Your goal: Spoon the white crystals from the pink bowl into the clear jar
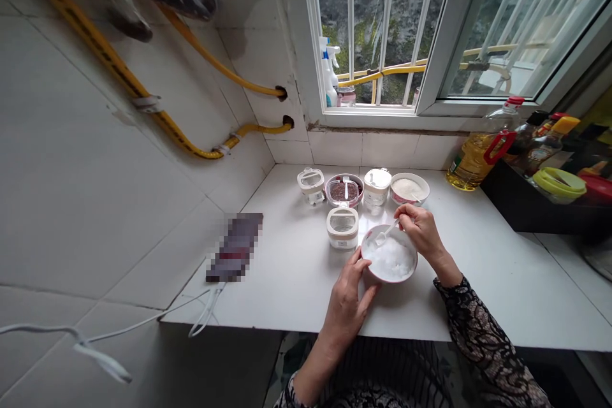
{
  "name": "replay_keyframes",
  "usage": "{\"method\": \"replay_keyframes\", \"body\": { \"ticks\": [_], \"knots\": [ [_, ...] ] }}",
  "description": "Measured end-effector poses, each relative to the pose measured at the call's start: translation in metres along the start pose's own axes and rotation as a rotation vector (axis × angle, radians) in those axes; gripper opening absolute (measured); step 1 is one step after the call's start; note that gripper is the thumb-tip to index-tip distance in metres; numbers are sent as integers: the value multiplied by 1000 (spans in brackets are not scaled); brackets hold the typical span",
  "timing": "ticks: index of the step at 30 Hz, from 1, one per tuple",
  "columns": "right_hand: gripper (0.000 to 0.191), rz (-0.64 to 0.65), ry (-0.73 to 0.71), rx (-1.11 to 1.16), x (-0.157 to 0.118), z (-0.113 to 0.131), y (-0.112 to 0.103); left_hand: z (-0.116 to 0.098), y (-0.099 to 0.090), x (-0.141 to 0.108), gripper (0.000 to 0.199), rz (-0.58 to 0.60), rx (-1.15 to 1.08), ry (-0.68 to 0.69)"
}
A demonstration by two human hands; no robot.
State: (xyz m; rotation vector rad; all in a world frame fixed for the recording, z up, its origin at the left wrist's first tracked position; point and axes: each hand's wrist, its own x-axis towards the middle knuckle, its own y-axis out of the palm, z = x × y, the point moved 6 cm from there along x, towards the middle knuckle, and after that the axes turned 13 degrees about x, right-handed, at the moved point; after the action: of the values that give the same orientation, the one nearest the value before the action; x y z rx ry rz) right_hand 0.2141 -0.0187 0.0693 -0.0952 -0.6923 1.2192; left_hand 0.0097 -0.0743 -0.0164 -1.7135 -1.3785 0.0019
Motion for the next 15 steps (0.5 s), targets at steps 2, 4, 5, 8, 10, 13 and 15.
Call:
{"method": "replay_keyframes", "body": {
  "ticks": [2, 4, 5, 8, 10, 13, 15],
  "knots": [
    [21, 22, -44, -21, 0, 4, 2, 0, 0, 0, 43, 3, -1, 2],
    [20, 66, -112, -48, -2, 8, 7, 0, 0, 0, 44, 8, -1, 0],
    [20, 93, -143, -57, -3, 10, 11, 0, 0, 0, 44, 10, -1, -2],
    [21, 160, -184, -53, -5, 13, 20, -1, 0, 0, 43, 6, 0, -2],
    [21, 155, -169, -31, -6, 13, 21, -1, -1, 0, 43, 2, 4, 1],
    [20, 110, -88, 47, -4, 9, 16, -1, -1, 0, 43, 8, 12, 2],
    [19, 89, 3, 129, -3, 5, 13, 0, -1, 0, 42, 12, 15, -1]
  ]
}}
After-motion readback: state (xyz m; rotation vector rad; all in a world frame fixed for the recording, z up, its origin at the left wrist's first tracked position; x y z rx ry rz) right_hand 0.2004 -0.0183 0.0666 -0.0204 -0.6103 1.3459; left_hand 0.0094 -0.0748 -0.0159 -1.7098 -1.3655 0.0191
